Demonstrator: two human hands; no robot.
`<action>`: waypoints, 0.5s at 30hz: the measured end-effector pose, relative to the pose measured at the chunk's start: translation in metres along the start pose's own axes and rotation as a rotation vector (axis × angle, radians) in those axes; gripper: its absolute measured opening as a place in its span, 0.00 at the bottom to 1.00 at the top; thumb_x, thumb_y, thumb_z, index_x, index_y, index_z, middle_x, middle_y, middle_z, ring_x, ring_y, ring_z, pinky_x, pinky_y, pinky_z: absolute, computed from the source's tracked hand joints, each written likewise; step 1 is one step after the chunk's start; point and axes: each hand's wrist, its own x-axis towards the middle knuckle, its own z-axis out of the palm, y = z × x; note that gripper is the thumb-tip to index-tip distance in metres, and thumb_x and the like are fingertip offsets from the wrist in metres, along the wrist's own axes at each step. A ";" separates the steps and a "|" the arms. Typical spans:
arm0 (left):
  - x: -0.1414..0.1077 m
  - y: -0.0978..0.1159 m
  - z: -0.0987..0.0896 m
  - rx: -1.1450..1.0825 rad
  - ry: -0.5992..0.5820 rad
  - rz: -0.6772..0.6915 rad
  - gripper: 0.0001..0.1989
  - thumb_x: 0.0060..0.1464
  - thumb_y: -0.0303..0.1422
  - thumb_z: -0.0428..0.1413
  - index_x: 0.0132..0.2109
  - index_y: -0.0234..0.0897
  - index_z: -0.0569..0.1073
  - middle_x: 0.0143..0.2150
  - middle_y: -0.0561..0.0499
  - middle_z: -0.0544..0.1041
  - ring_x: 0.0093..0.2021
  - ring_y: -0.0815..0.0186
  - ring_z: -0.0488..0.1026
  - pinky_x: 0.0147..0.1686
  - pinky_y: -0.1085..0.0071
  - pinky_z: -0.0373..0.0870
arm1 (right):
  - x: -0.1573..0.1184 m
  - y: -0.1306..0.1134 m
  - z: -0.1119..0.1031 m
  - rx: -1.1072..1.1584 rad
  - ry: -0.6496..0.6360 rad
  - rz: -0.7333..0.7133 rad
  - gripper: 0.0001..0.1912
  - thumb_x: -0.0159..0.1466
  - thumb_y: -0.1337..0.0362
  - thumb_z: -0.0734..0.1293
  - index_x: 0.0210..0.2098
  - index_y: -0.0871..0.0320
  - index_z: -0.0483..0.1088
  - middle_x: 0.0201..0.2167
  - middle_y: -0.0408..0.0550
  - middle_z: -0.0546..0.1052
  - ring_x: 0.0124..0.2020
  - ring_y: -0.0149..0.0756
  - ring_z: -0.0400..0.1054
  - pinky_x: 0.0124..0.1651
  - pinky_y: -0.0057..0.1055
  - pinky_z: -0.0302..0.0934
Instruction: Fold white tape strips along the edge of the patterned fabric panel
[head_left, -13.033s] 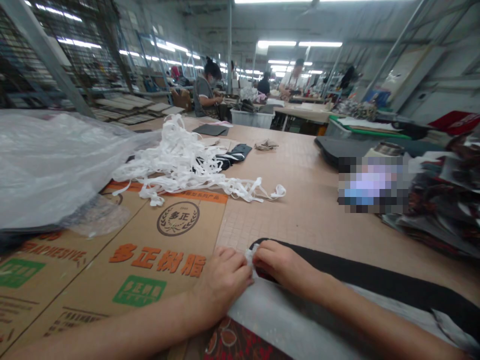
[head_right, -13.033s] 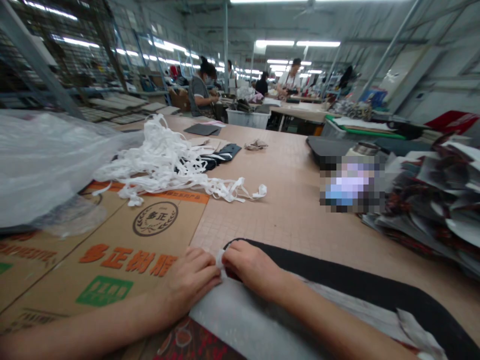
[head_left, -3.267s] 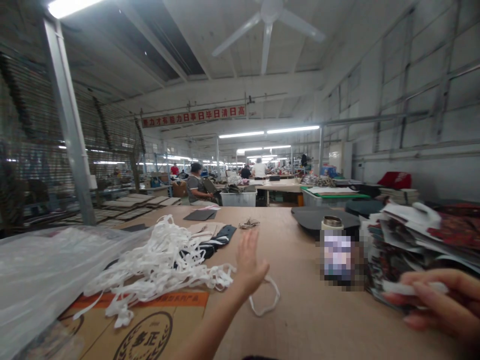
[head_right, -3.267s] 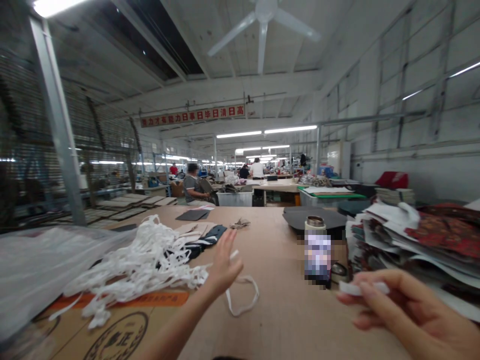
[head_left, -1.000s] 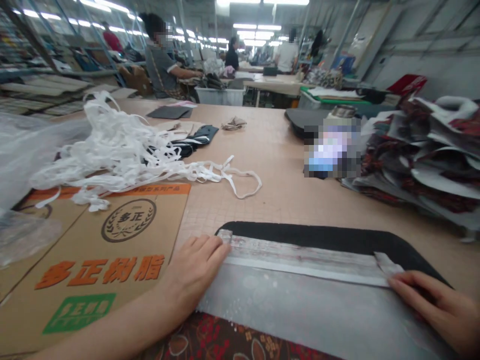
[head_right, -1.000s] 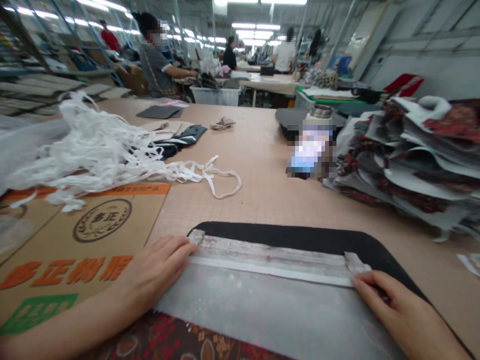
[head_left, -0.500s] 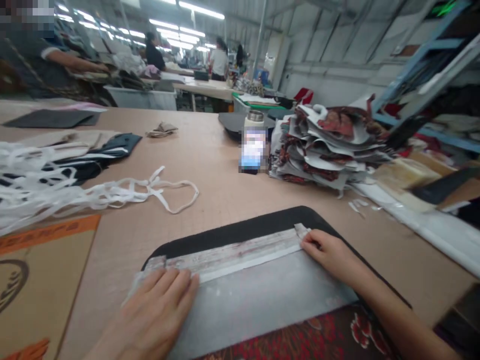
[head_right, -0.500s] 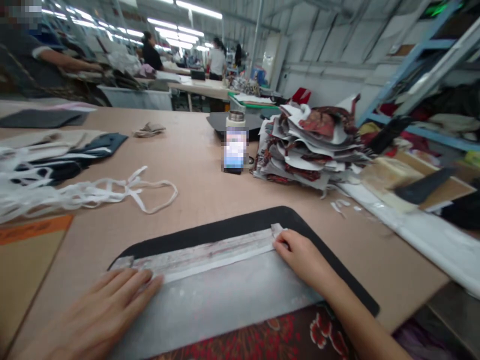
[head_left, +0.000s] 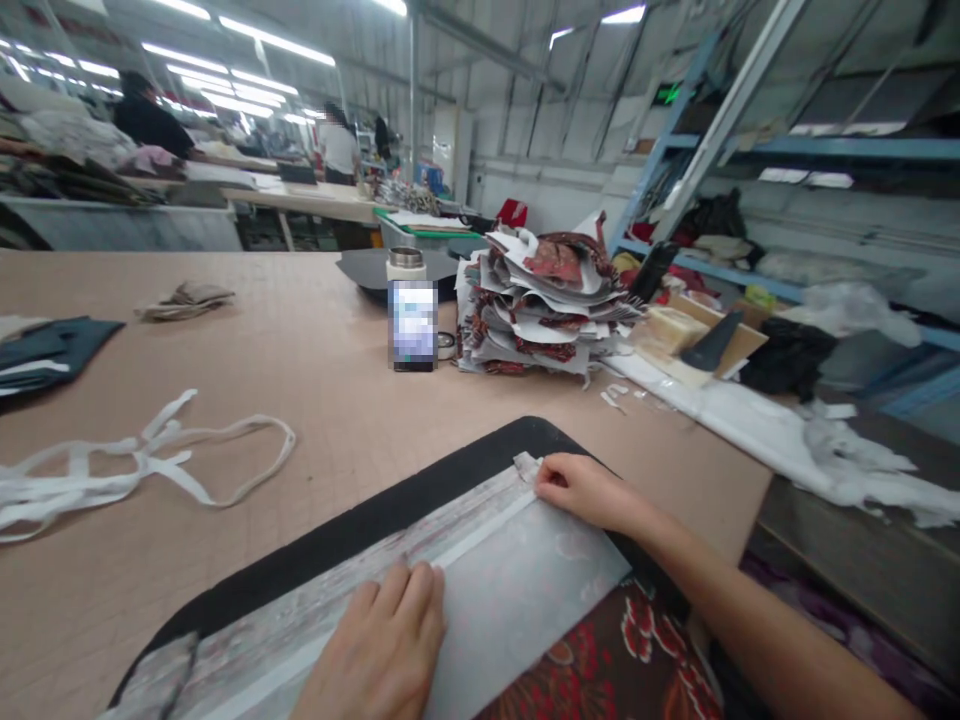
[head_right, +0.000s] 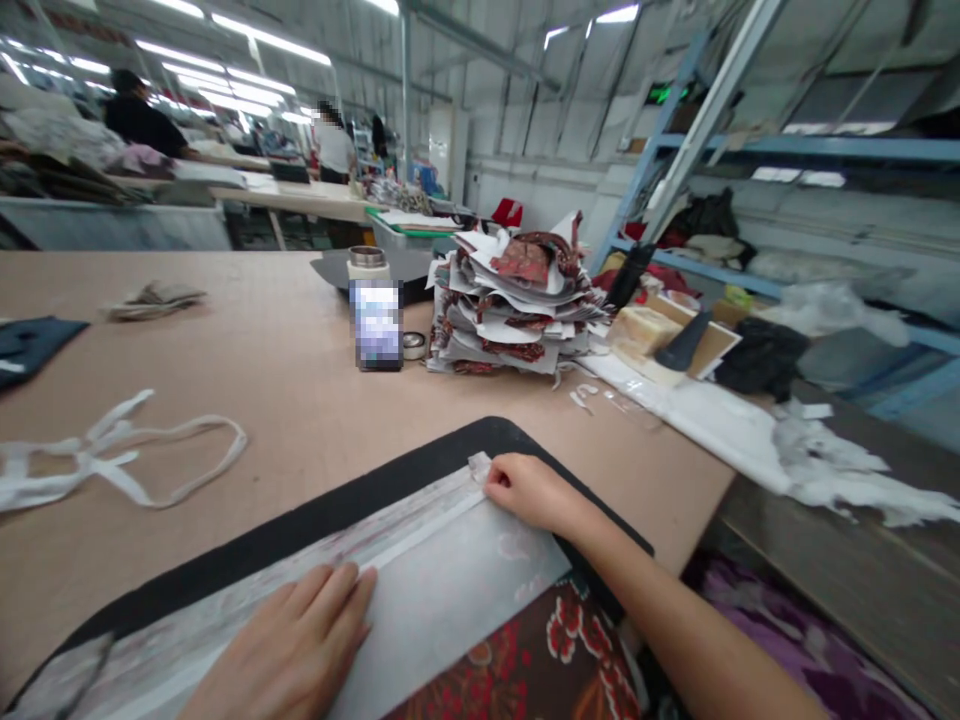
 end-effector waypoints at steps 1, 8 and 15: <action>0.000 -0.001 0.000 0.004 -0.001 0.005 0.26 0.46 0.17 0.43 0.53 0.34 0.68 0.49 0.41 0.70 0.45 0.54 0.68 0.39 0.61 0.71 | 0.002 0.001 -0.001 0.010 -0.022 0.001 0.05 0.57 0.68 0.60 0.26 0.59 0.67 0.24 0.42 0.71 0.24 0.29 0.64 0.26 0.23 0.54; 0.001 -0.001 -0.010 -0.012 -0.070 0.022 0.29 0.44 0.16 0.44 0.54 0.33 0.67 0.50 0.40 0.70 0.45 0.53 0.69 0.41 0.59 0.72 | 0.010 0.004 -0.005 0.016 -0.137 0.003 0.04 0.54 0.69 0.59 0.24 0.58 0.64 0.20 0.40 0.70 0.16 0.25 0.63 0.18 0.20 0.51; 0.002 0.000 -0.012 0.006 -0.097 0.027 0.27 0.46 0.16 0.43 0.55 0.29 0.66 0.51 0.37 0.69 0.46 0.51 0.69 0.40 0.57 0.72 | 0.014 0.004 -0.005 -0.046 -0.167 0.011 0.04 0.54 0.70 0.59 0.24 0.58 0.64 0.20 0.41 0.70 0.15 0.26 0.63 0.16 0.20 0.50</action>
